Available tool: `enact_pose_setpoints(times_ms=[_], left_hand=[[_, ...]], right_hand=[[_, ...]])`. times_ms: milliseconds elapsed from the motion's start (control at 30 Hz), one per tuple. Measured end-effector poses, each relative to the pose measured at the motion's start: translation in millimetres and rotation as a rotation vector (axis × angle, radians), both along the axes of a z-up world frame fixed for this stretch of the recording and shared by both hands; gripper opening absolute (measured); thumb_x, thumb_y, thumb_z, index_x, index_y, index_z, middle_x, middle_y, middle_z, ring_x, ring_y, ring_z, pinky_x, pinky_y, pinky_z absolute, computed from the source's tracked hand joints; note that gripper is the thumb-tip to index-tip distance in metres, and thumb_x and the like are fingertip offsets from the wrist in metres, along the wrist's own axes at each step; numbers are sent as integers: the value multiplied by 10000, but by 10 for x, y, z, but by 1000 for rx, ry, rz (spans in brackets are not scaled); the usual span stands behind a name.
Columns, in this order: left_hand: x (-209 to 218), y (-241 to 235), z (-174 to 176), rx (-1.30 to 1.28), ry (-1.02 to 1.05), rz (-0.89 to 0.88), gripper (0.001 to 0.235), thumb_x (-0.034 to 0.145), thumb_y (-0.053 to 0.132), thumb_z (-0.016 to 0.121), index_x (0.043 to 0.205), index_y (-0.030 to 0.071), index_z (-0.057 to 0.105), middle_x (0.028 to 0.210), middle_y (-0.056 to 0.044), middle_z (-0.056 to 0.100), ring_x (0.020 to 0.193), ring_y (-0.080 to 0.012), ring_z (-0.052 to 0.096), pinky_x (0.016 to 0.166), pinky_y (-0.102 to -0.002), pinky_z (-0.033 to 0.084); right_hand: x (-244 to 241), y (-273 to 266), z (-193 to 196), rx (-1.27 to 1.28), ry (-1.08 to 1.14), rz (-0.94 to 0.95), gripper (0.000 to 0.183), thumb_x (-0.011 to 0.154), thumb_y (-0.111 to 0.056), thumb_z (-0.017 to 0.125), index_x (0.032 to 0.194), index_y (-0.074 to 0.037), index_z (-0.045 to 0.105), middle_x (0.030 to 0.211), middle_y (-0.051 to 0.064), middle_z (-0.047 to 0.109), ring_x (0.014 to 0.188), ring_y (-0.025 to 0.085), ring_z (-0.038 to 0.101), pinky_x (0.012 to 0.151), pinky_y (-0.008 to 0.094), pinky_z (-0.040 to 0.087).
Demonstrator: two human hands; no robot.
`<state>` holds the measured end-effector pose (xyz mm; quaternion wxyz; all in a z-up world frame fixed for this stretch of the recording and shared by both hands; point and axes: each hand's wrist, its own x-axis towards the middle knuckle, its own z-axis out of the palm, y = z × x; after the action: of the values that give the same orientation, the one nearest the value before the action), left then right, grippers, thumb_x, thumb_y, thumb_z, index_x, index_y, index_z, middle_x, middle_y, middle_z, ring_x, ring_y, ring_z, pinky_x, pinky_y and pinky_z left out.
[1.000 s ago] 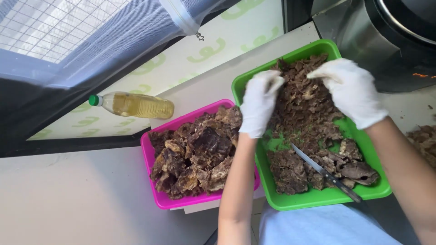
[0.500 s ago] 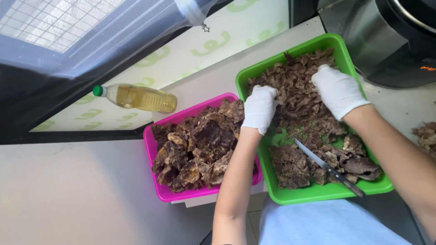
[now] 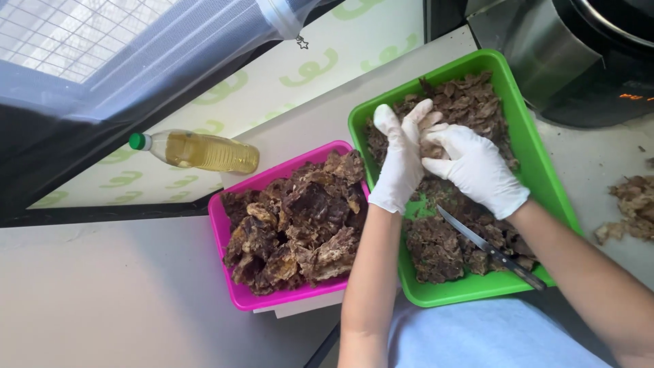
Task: Shredding cooked meat pieces by hand and with a knife from a pink container into a green container.
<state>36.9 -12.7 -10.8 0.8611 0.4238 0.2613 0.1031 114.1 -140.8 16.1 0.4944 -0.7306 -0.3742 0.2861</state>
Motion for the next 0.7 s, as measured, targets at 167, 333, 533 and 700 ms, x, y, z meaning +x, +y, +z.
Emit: enact_pose_setpoints(times_ms=[167,333,533,700], left_hand=[[13,-119,-45,-37,-7,19,1041,866,863,236,1538,89,417,1443,-118,523,1333,-249,510,1125,-416,391],[-51,-285,-22,505,185,29,544,942,375,675,1352,22,617,1244,-88,645,1151,-182,617,1030,-353,497],[-47,-362,-251,447,41,207,247,998,158,714,1185,-2,727,1080,-24,686,975,-78,630,871,-242,521],[-28,-430,-449,-172,-241,343,183,1076,189,690,1157,26,715,912,4,657,743,-61,570,632,-200,439]], right_hand=[[36,-41,-165,59,26,-138,324,843,-82,779,1145,-51,669,1054,52,697,916,111,665,847,280,542],[166,-128,-194,125,59,-202,231,887,-33,764,1081,-23,639,991,26,693,911,74,628,832,262,539],[156,-124,-211,195,61,-166,178,885,2,784,979,-2,632,936,45,657,852,74,596,769,257,529],[167,-120,-292,288,507,-145,130,898,25,742,982,1,646,919,53,681,808,86,613,736,234,515]])
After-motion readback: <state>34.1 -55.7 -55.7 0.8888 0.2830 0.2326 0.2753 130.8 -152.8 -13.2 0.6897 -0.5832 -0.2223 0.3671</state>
